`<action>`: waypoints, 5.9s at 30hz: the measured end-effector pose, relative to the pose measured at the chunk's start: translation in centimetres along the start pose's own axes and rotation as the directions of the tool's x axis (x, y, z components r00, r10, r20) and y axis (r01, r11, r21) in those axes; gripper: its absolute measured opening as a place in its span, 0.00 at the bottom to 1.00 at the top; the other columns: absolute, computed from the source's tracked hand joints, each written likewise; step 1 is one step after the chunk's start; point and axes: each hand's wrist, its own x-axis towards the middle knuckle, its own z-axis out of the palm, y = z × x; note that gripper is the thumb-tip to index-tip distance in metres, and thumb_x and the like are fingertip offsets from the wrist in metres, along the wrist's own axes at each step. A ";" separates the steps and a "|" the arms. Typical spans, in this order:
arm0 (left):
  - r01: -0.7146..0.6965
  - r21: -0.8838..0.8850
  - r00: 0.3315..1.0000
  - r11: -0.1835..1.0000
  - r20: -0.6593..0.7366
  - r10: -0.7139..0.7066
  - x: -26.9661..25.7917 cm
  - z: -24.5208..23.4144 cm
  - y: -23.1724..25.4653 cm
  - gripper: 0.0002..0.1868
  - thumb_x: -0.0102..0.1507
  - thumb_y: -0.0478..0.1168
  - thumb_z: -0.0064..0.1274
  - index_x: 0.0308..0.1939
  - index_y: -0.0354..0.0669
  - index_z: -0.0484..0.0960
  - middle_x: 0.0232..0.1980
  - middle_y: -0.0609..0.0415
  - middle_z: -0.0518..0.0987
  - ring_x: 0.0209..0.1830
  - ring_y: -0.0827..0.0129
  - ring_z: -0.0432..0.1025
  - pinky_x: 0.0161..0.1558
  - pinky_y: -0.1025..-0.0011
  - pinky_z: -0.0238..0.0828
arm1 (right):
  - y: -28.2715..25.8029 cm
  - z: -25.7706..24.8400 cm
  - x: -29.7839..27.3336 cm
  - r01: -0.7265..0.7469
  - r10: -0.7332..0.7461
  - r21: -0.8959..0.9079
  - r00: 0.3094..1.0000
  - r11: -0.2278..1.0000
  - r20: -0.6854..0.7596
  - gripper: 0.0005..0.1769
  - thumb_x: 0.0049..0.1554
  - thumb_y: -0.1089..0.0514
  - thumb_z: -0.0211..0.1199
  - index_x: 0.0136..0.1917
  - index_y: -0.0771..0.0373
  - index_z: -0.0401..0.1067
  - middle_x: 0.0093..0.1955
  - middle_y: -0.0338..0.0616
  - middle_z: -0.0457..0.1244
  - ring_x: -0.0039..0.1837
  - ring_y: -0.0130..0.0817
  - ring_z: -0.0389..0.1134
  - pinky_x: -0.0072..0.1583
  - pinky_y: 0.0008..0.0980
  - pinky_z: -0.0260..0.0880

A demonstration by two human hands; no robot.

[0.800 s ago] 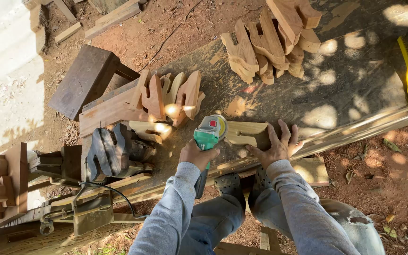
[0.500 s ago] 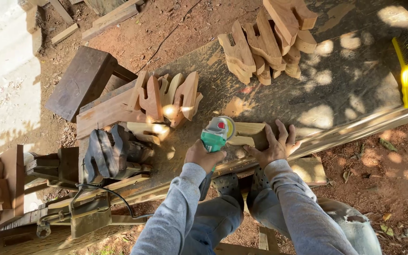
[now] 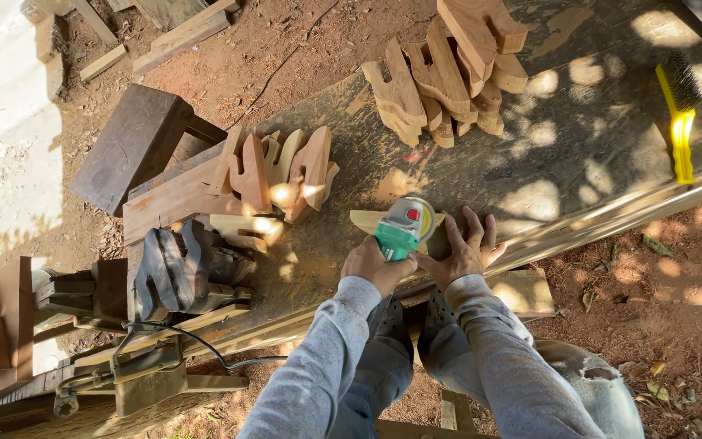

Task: Sand wooden furniture components using an angle grinder with a sanding disc.

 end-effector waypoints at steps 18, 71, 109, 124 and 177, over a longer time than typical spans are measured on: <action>-0.066 -0.041 0.995 0.997 -0.074 0.063 -2.3 -1.9 -0.4 0.32 0.46 0.52 0.60 0.50 0.40 0.74 0.46 0.39 0.80 0.55 0.41 0.76 0.56 0.49 0.71 | -0.6 -1.0 0.1 -0.051 0.063 -0.097 0.990 0.994 0.127 0.60 0.33 0.25 0.70 0.78 0.27 0.55 0.85 0.26 0.36 0.86 0.47 0.20 0.78 0.59 0.11; -0.038 -0.033 0.999 0.999 0.013 0.038 -2.9 -1.0 -1.2 0.37 0.45 0.59 0.58 0.52 0.41 0.74 0.55 0.37 0.80 0.62 0.42 0.72 0.62 0.49 0.70 | 4.1 -1.3 2.1 0.316 -0.352 -0.197 0.919 0.928 -0.181 0.59 0.32 0.31 0.75 0.76 0.37 0.60 0.81 0.35 0.49 0.84 0.51 0.36 0.73 0.68 0.29; 0.079 -0.095 0.992 0.992 -0.090 -0.087 1.9 -3.3 -3.7 0.31 0.45 0.48 0.55 0.50 0.40 0.73 0.43 0.42 0.79 0.50 0.44 0.77 0.48 0.51 0.73 | 5.9 -0.5 2.5 0.325 -0.330 -0.060 0.921 0.944 -0.206 0.56 0.32 0.19 0.69 0.71 0.37 0.67 0.77 0.31 0.55 0.84 0.49 0.41 0.76 0.64 0.25; 0.050 -0.076 0.997 0.996 -0.055 -0.054 1.9 -1.0 -2.1 0.35 0.43 0.54 0.62 0.50 0.42 0.76 0.50 0.40 0.80 0.57 0.43 0.74 0.54 0.48 0.72 | 5.8 -1.0 2.4 0.243 -0.242 0.006 0.967 0.970 -0.079 0.61 0.27 0.23 0.72 0.74 0.28 0.62 0.80 0.25 0.48 0.86 0.46 0.33 0.76 0.68 0.18; -0.100 0.143 0.990 0.985 0.112 0.084 -1.7 3.3 -1.4 0.34 0.46 0.62 0.57 0.49 0.45 0.73 0.48 0.38 0.81 0.55 0.40 0.76 0.55 0.46 0.72 | 8.0 1.9 4.1 0.329 -0.336 -0.067 0.912 0.942 -0.236 0.47 0.40 0.20 0.64 0.72 0.25 0.63 0.78 0.25 0.50 0.84 0.42 0.37 0.74 0.62 0.18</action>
